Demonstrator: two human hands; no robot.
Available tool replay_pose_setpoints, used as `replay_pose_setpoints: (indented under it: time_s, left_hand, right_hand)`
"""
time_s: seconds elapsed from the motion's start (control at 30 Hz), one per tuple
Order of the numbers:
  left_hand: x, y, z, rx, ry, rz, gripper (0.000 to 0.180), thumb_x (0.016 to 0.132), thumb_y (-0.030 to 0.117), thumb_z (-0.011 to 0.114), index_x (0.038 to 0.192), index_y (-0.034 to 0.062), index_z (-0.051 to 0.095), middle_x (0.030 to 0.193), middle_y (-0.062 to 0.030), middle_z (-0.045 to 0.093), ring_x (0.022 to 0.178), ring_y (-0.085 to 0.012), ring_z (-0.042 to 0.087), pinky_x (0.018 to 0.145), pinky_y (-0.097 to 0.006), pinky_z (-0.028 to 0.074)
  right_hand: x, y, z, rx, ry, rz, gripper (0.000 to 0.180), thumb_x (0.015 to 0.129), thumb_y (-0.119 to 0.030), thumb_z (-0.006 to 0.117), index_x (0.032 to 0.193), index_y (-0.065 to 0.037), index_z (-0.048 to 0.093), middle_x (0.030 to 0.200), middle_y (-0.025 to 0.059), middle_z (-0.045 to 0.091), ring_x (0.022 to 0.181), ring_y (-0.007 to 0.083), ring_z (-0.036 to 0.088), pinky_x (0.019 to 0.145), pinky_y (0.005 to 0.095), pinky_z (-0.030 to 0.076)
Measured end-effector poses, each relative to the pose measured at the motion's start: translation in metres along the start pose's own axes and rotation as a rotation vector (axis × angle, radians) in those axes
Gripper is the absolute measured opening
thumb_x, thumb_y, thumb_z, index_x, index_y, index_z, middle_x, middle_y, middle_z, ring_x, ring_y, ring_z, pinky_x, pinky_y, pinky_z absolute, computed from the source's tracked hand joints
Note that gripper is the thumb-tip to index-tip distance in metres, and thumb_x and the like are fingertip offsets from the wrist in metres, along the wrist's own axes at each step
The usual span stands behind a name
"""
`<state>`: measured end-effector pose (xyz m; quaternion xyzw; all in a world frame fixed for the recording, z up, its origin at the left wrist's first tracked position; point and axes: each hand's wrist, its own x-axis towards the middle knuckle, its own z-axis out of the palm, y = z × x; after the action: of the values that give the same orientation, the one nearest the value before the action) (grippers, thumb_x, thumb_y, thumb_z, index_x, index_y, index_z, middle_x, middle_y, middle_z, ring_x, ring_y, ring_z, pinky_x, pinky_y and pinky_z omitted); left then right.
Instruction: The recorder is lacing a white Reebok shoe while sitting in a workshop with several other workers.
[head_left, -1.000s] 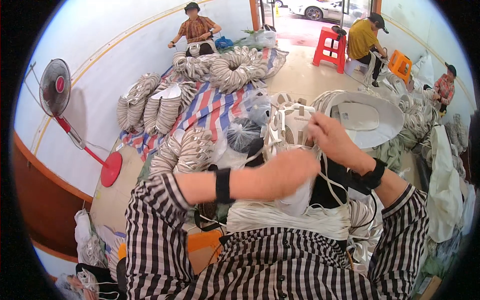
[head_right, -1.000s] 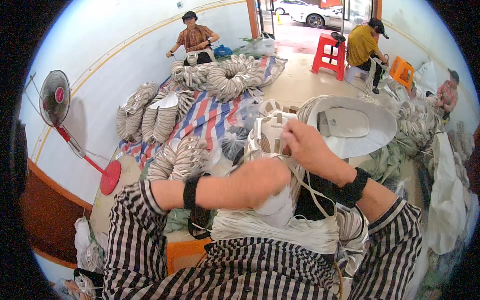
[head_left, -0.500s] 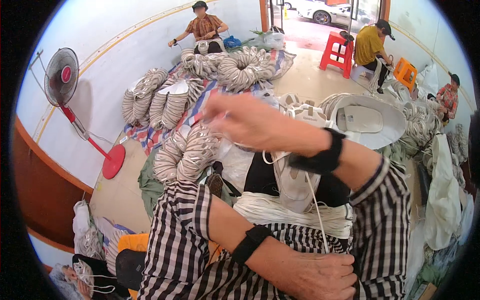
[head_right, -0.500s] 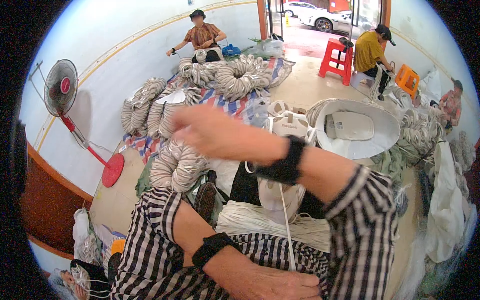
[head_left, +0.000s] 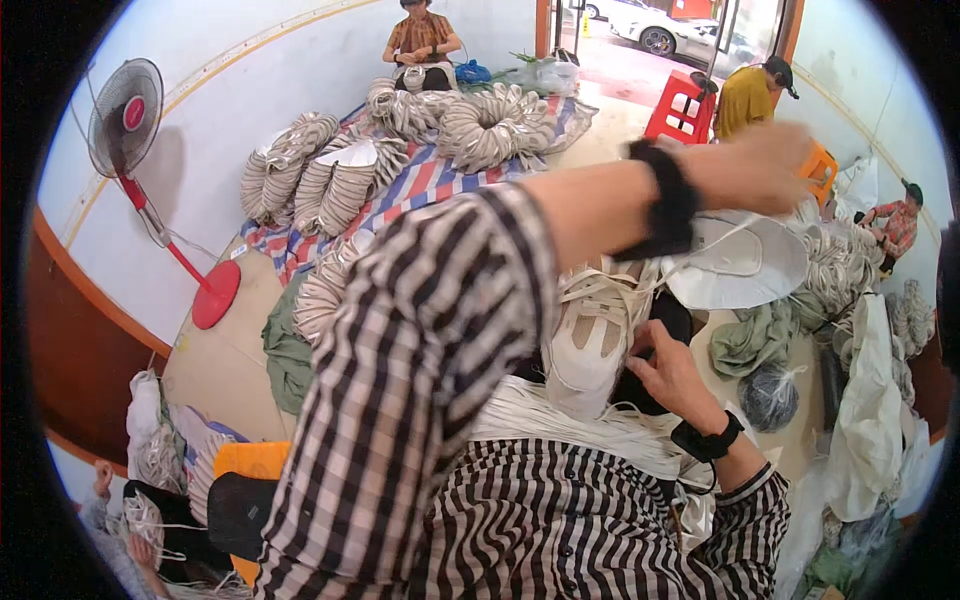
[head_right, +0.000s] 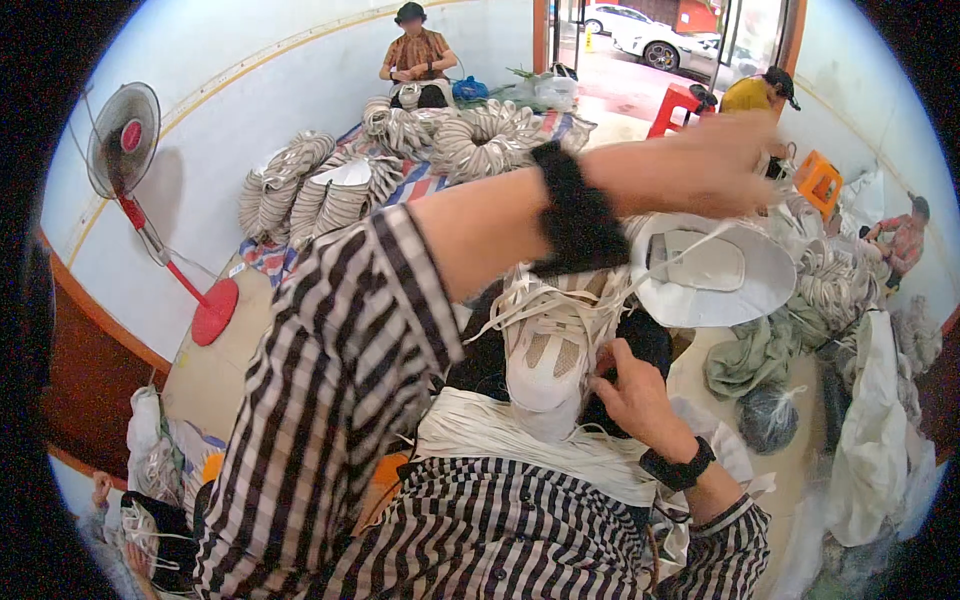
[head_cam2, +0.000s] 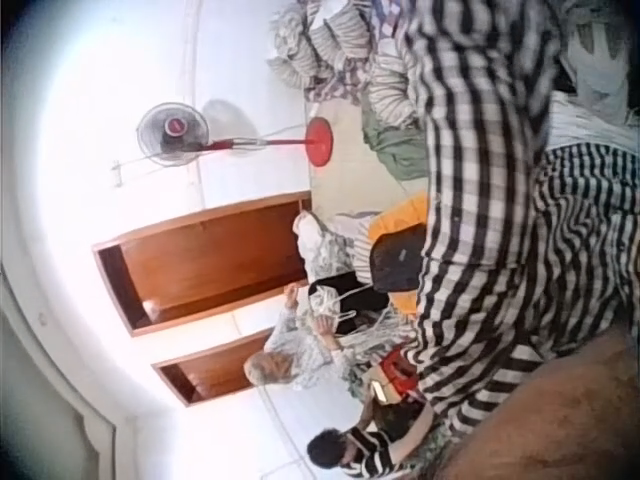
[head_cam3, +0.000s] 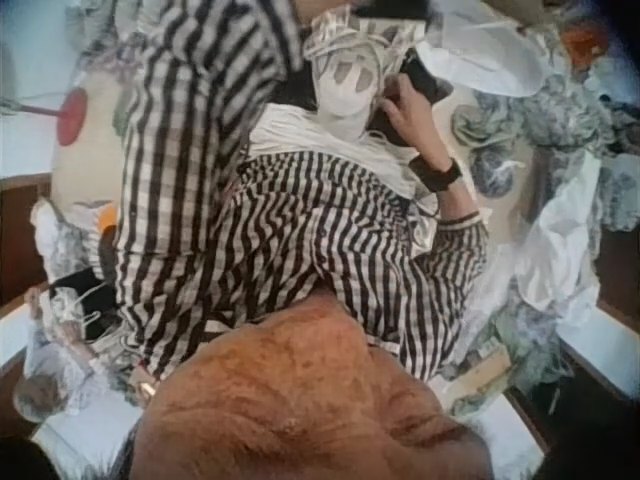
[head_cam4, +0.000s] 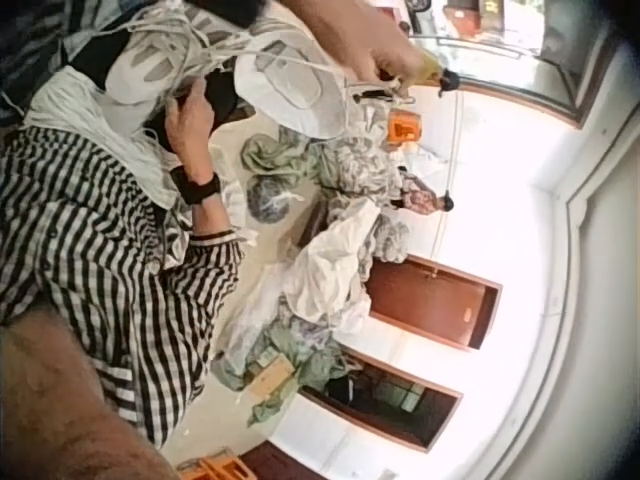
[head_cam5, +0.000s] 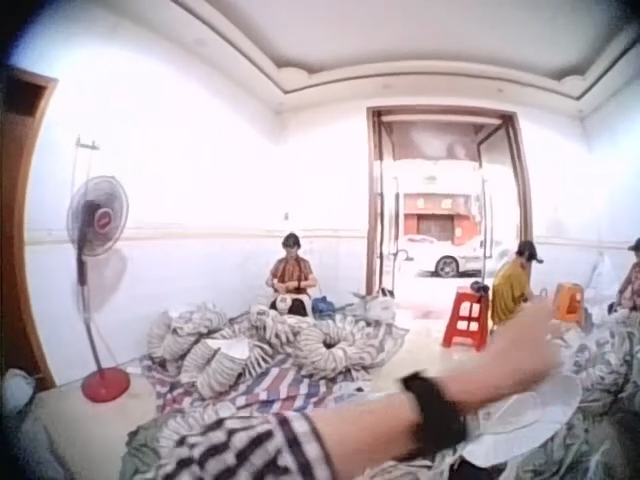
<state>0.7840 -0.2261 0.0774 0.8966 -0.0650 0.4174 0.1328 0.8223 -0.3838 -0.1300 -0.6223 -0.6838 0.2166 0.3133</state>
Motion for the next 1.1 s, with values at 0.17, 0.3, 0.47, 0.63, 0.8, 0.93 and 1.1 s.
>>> replay_pose_setpoints:
  time_s: [0.17, 0.3, 0.47, 0.63, 0.8, 0.93, 1.1]
  left_hand:
    - [-0.139, -0.037, -0.041, 0.091, -0.172, -0.425, 0.021, 0.082, 0.017, 0.064, 0.093, -0.0012, 0.066, 0.088, -0.0203, 0.067, 0.079, -0.0325, 0.066, 0.07, -0.041, 0.051]
    - [-0.21, -0.002, -0.047, 0.088, -0.13, -0.479, 0.013, 0.08, 0.015, 0.062, 0.082, 0.0014, 0.062, 0.079, -0.0169, 0.061, 0.077, -0.037, 0.061, 0.071, -0.045, 0.049]
    - [-0.234, 0.012, -0.038, 0.272, -0.137, -0.402, 0.015, 0.082, 0.013, 0.065, 0.094, 0.0057, 0.063, 0.086, -0.0125, 0.059, 0.079, -0.0291, 0.063, 0.068, -0.04, 0.05]
    - [-0.232, 0.006, -0.037, 0.287, -0.13, -0.358, 0.015, 0.079, 0.009, 0.063, 0.094, 0.0054, 0.062, 0.087, -0.0125, 0.059, 0.078, -0.0311, 0.062, 0.069, -0.042, 0.049]
    - [-0.226, 0.003, -0.039, 0.105, -0.114, -0.482, 0.008, 0.079, 0.006, 0.06, 0.086, 0.0025, 0.06, 0.081, -0.0145, 0.06, 0.076, -0.0357, 0.061, 0.067, -0.042, 0.047]
    - [-0.221, 0.004, -0.042, 0.243, -0.123, -0.411, 0.004, 0.08, 0.005, 0.058, 0.082, 0.0019, 0.06, 0.076, -0.0165, 0.06, 0.074, -0.0361, 0.061, 0.064, -0.041, 0.047]
    - [-0.233, 0.007, -0.063, 0.239, -0.14, -0.471, 0.005, 0.082, 0.005, 0.059, 0.084, 0.0011, 0.059, 0.072, -0.0183, 0.058, 0.069, -0.036, 0.06, 0.062, -0.042, 0.046]
  right_hand:
    - [0.006, 0.004, 0.003, -0.088, 0.058, -0.083, 0.018, 0.087, -0.012, 0.066, 0.09, 0.0, 0.053, 0.074, 0.0229, 0.059, 0.068, 0.0418, 0.058, 0.06, 0.0439, 0.046]
    - [0.002, 0.003, -0.01, 0.083, 0.151, -0.05, 0.016, 0.093, -0.009, 0.058, 0.082, 0.002, 0.055, 0.063, 0.0166, 0.045, 0.054, 0.0288, 0.039, 0.053, 0.0367, 0.038]
    - [0.009, -0.003, -0.032, -0.147, 0.502, -0.166, 0.01, 0.095, -0.005, 0.055, 0.092, 0.001, 0.063, 0.068, 0.0138, 0.052, 0.059, 0.0222, 0.05, 0.057, 0.0336, 0.042]
    - [0.026, -0.012, -0.041, -0.04, 0.543, -0.129, 0.015, 0.097, -0.01, 0.055, 0.097, 0.001, 0.065, 0.074, 0.0088, 0.06, 0.061, 0.0148, 0.057, 0.057, 0.0304, 0.045]
    - [0.022, -0.02, -0.053, 0.718, 0.328, 0.007, 0.025, 0.101, -0.021, 0.053, 0.092, -0.002, 0.068, 0.075, -0.0017, 0.06, 0.059, 0.0047, 0.051, 0.054, 0.0197, 0.04]
    - [0.013, -0.022, -0.056, 0.503, 0.479, -0.05, 0.021, 0.099, -0.015, 0.053, 0.09, -0.001, 0.065, 0.076, -0.0014, 0.06, 0.06, 0.0045, 0.048, 0.054, 0.0198, 0.037]
    - [0.007, -0.019, -0.048, 0.172, 0.624, -0.183, 0.01, 0.094, -0.004, 0.055, 0.09, 0.001, 0.063, 0.077, 0.0028, 0.06, 0.062, 0.0098, 0.05, 0.057, 0.0239, 0.038]
